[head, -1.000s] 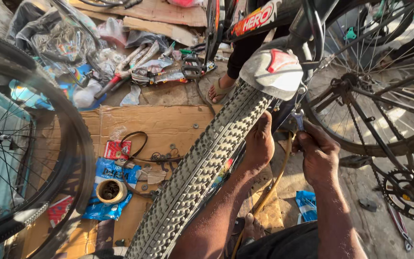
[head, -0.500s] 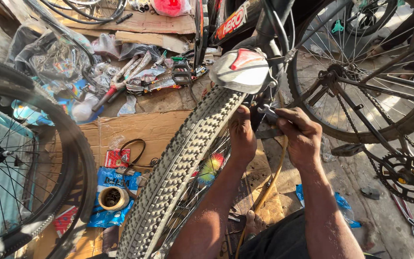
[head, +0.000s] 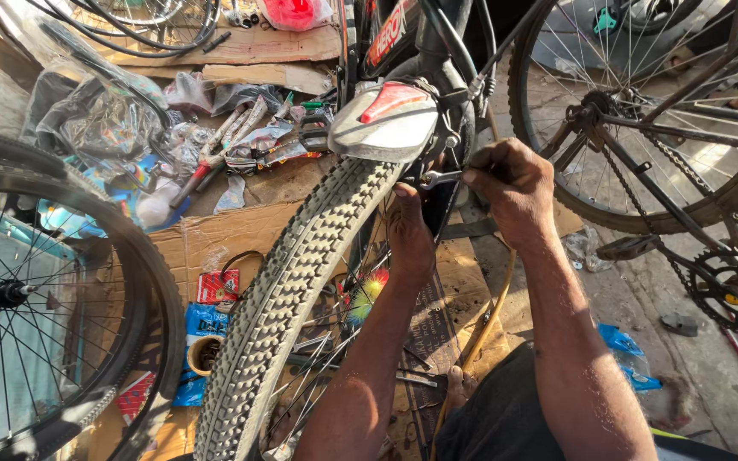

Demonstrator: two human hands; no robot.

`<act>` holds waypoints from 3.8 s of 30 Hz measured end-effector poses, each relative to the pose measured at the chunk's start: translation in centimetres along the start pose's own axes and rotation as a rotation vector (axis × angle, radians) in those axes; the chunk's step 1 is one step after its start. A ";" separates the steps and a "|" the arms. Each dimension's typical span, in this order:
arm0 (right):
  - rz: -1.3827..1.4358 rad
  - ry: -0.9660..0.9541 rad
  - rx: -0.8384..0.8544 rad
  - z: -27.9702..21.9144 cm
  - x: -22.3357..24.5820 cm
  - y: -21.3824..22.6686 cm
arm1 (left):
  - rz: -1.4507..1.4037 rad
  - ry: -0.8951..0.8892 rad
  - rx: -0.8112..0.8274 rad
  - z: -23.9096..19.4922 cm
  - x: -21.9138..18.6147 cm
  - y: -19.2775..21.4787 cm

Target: The person uses a wrench to tighten bolts on the front brake caliper of a bicycle. They then use a screwdriver to adjust the brake cable tension and test the brake lever. The person continues to adjust the brake pads and cable tension to ensure proper alignment and function.

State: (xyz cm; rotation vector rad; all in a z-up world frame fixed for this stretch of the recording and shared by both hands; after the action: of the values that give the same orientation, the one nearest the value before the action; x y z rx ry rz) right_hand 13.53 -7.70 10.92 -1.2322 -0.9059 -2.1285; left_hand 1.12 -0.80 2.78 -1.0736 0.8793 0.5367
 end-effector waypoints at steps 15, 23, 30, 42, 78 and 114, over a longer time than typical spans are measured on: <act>-0.024 -0.022 -0.057 -0.3 -0.6 -0.7 | 0.065 -0.125 0.063 0.1 -0.4 -0.2; -0.233 0.126 -0.142 -0.7 -0.3 -0.7 | -0.163 -0.072 0.142 -0.1 1.0 0.7; -0.173 -0.045 0.052 -4.6 0.0 -1.4 | 0.664 -0.641 0.145 0.8 4.2 3.0; -0.497 0.402 0.381 -7.6 7.1 -1.3 | 0.231 -0.211 0.038 0.9 2.4 1.8; 0.370 -0.431 0.011 -6.2 -1.6 -0.8 | 0.172 0.018 -0.154 0.0 -1.6 0.9; 0.396 -0.463 0.161 -4.9 -4.4 -2.7 | 0.089 -0.050 -0.191 1.4 -3.1 -1.4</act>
State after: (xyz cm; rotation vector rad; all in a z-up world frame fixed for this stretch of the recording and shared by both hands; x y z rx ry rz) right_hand 10.95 -9.22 4.44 -1.6912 -0.9025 -1.4613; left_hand 0.90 -0.03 6.39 -1.1927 0.8469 0.7299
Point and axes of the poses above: each hand's wrist, its own z-axis towards the middle knuckle, its own y-axis out of the back of the hand, x = y × z, the point moved 1 cm from there along z, towards the middle knuckle, and after that the axes turned 11 degrees about -z, right-handed, at the moved point
